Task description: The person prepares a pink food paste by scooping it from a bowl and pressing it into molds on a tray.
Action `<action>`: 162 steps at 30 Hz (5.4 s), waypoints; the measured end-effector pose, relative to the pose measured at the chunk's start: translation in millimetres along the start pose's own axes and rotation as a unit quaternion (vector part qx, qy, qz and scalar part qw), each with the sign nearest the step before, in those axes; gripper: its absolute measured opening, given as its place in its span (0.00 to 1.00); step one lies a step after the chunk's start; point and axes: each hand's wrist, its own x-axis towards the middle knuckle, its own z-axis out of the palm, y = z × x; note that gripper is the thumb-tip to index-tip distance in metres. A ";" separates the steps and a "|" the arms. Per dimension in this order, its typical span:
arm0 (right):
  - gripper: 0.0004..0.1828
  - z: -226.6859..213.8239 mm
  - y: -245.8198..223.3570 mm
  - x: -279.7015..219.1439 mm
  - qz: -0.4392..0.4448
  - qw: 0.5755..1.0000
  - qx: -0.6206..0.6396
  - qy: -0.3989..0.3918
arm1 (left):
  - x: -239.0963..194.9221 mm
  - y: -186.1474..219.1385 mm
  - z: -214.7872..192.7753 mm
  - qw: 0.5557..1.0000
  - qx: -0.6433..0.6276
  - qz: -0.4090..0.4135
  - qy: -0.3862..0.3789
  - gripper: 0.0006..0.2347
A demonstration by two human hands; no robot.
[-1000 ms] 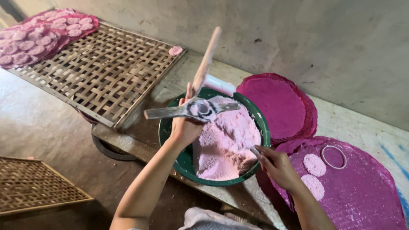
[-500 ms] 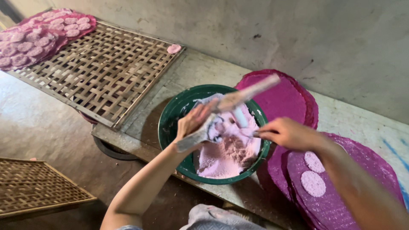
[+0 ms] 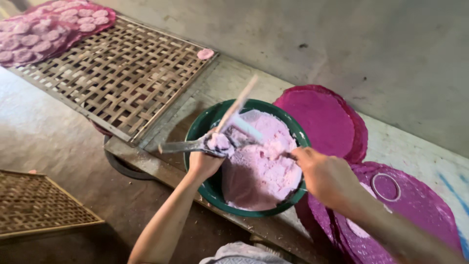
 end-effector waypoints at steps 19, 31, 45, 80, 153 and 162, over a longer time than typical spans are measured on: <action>0.23 146.4 -1.6 18.8 0.128 0.906 0.403 0.014 | 23.5 10.2 -1.6 0.965 0.185 0.152 0.105 0.29; 0.15 19.6 1.8 55.8 -0.078 0.978 0.079 -0.176 | -3.5 17.5 2.0 0.927 0.186 0.314 0.089 0.22; 0.15 -57.6 -47.2 43.6 -0.127 0.966 -0.186 -0.125 | -2.5 -1.7 -34.3 0.982 0.021 0.186 -0.022 0.28; 0.25 118.3 -15.8 27.8 0.173 0.893 0.411 -0.055 | 42.3 16.5 -18.0 0.962 0.216 0.120 0.117 0.35; 0.50 53.4 192.0 -345.0 0.294 0.630 0.693 0.189 | -124.5 104.5 323.7 0.955 -0.246 -0.033 -0.159 0.37; 0.42 54.0 175.7 -346.4 0.284 0.654 0.674 0.191 | -67.9 161.6 324.5 0.887 0.022 0.251 -0.387 0.47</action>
